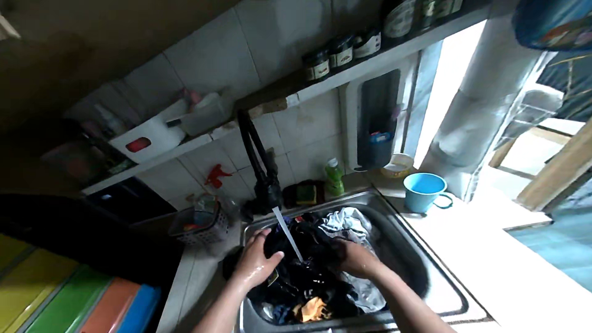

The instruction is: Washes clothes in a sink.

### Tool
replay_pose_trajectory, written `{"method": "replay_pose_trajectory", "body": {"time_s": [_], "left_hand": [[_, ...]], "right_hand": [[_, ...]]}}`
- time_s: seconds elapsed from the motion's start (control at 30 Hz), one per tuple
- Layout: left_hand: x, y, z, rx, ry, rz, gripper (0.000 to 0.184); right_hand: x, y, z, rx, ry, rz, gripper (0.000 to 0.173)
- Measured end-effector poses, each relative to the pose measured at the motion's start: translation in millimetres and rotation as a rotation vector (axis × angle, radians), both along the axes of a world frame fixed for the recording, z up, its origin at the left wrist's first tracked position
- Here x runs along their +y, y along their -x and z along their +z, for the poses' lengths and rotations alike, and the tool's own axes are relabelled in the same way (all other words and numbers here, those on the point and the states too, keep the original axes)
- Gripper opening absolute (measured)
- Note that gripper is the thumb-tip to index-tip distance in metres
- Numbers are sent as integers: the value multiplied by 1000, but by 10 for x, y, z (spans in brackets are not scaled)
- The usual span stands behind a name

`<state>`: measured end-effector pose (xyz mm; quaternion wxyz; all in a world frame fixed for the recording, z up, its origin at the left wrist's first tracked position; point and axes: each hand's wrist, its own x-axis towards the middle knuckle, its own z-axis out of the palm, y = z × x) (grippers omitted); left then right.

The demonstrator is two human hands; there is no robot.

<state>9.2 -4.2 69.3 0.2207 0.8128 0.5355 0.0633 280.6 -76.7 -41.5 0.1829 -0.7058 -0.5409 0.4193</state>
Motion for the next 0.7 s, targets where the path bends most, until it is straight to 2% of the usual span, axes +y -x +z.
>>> {"method": "replay_pose_trajectory", "body": {"time_s": [0.1,0.17,0.2,0.23,0.27,0.33,0.4,0.5,0.6,0.7], "left_hand": [[33,-148,-260,4,94,31,118],[51,-147,-499,38,187,93,142],[43,-122,-617,72,233,107,147],[30,-86,-712,106,273,98,144],[12,-39,-785,141,285,66,131],[8,62,-823,187,281,13,85],[54,133,-664,168,278,26,62],[151,191,-189,47,225,103,56],[261,262,293,-46,121,144,47],[291,351,656,-45,-2,157,40]], "right_hand": [[-24,268,-167,222,-39,-59,94],[-85,487,-179,256,-82,-12,98],[-126,580,-167,250,-97,20,99],[-158,650,-172,238,-121,47,96],[-189,698,-176,229,-148,66,88],[-235,721,-181,210,-183,79,78],[-265,660,-177,224,-194,42,81],[-292,450,-179,273,-217,-100,85],[-277,140,-187,191,-171,-290,72],[-208,-134,-157,47,-92,-361,58]]}}
